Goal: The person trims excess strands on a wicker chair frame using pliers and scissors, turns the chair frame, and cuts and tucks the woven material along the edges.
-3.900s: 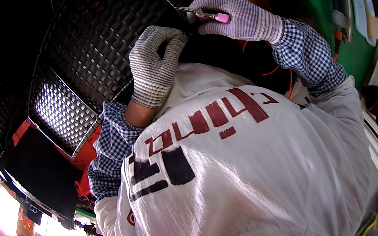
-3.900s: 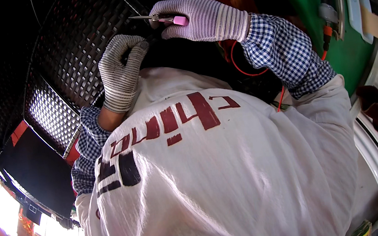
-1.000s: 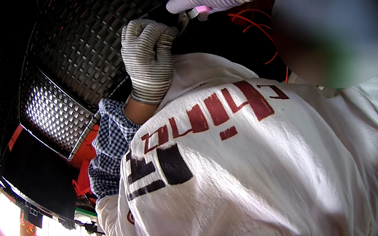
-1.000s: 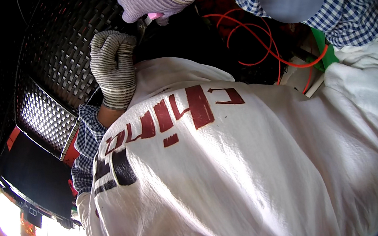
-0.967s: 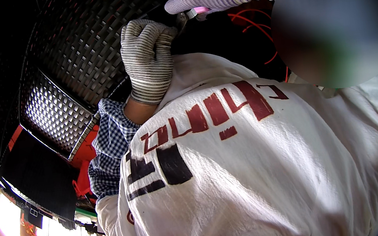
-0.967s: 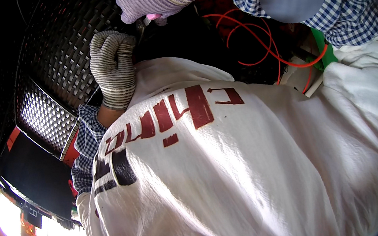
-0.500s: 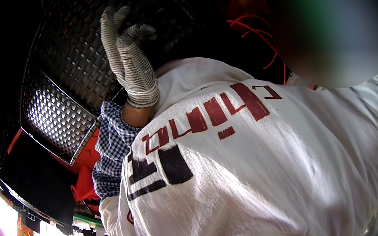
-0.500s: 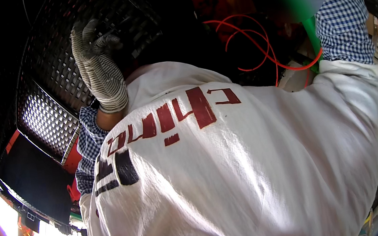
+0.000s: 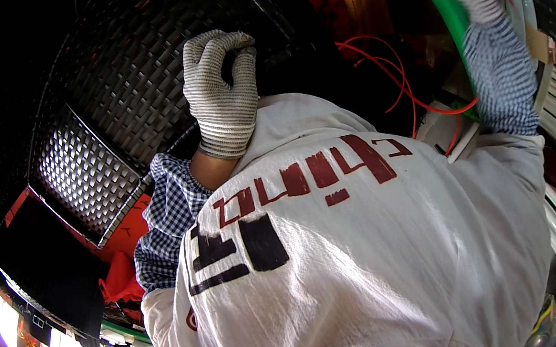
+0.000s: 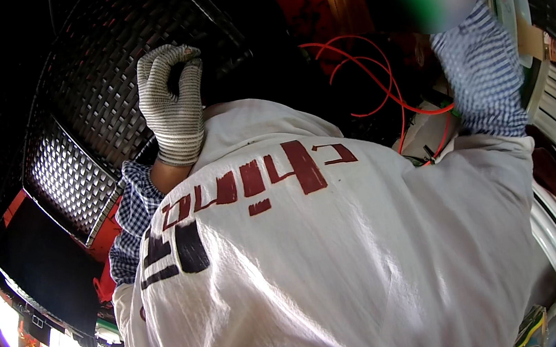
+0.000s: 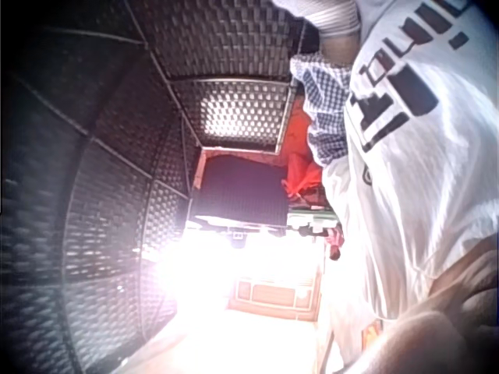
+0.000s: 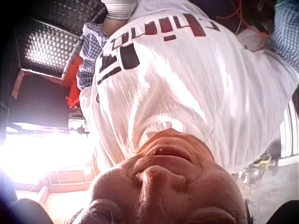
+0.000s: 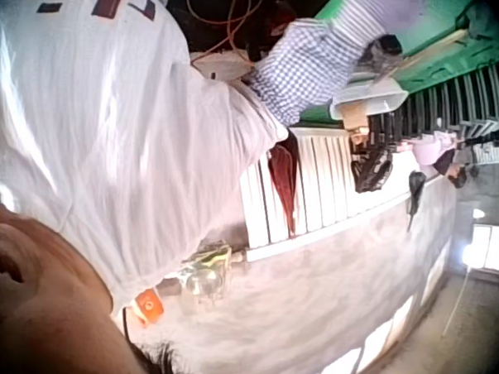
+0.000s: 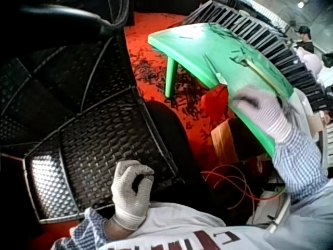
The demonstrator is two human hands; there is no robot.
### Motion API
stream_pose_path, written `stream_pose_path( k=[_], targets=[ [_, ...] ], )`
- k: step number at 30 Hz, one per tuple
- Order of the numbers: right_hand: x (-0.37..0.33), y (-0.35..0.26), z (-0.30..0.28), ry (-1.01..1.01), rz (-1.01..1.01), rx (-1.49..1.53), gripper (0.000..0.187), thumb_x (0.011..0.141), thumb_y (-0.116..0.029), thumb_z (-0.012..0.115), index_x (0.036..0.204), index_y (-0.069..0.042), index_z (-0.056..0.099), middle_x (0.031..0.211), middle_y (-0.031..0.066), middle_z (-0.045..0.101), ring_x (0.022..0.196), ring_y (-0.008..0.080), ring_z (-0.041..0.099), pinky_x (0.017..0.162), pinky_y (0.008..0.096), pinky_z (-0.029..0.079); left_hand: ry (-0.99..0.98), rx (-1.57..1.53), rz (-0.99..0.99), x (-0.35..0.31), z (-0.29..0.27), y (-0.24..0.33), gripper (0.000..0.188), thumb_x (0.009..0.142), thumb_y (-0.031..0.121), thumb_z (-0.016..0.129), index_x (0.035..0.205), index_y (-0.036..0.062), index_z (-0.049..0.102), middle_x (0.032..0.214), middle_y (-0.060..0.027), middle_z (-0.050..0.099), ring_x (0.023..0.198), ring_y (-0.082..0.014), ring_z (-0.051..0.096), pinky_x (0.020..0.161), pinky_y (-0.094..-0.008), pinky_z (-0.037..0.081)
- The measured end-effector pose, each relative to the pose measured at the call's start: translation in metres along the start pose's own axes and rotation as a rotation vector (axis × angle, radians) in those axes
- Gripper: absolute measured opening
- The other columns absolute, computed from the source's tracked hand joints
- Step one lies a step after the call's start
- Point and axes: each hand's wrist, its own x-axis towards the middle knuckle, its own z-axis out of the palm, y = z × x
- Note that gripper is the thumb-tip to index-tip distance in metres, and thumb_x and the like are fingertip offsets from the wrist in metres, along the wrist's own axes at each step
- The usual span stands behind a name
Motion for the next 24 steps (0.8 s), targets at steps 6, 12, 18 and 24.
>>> stream_pose_path(
  k=[6,12,18,24],
  targets=[
    [-0.027,-0.042,0.085,-0.592,-0.321,0.542,0.017,0.089,-0.018,0.068,0.102,-0.007,0.072,0.092,0.0052,0.064,0.090,0.0225,0.065,0.083,0.0324,0.054,0.058,0.165,0.023,0.005,0.003,0.005,0.039,0.078,-0.007,0.070,0.115,0.0042,0.065,0.115,-0.0131,0.058,0.099,-0.0245,0.062,0.085,-0.0320,0.054],
    [-0.027,-0.046,0.087,-0.638,-0.235,0.579,0.013,0.085,-0.003,0.069,0.098,-0.004,0.068,0.091,0.0049,0.059,0.088,0.0197,0.064,0.082,0.0298,0.054,0.221,-0.053,-0.210,0.007,-0.004,-0.012,0.049,0.078,-0.013,0.065,0.122,0.0067,0.062,0.124,-0.0128,0.055,0.087,-0.0175,0.064,0.081,-0.0287,0.056],
    [-0.036,-0.052,0.071,-0.620,-0.228,0.563,0.012,0.086,-0.010,0.071,0.096,-0.004,0.068,0.092,0.0053,0.059,0.087,0.0211,0.066,0.081,0.0293,0.056,0.008,0.166,0.007,0.015,-0.009,0.006,0.044,0.074,-0.003,0.074,0.116,0.0063,0.065,0.111,-0.0139,0.064,0.098,-0.0289,0.067,0.085,-0.0354,0.056],
    [-0.040,-0.054,0.067,-0.570,-0.225,0.538,0.014,0.086,-0.007,0.070,0.098,-0.003,0.067,0.094,0.0059,0.059,0.088,0.0204,0.067,0.083,0.0284,0.057,-0.132,0.391,0.057,0.027,-0.003,-0.001,0.030,0.081,0.014,0.073,0.111,0.0117,0.068,0.103,-0.0095,0.067,0.092,-0.0311,0.067,0.079,-0.0400,0.056]
  ],
)
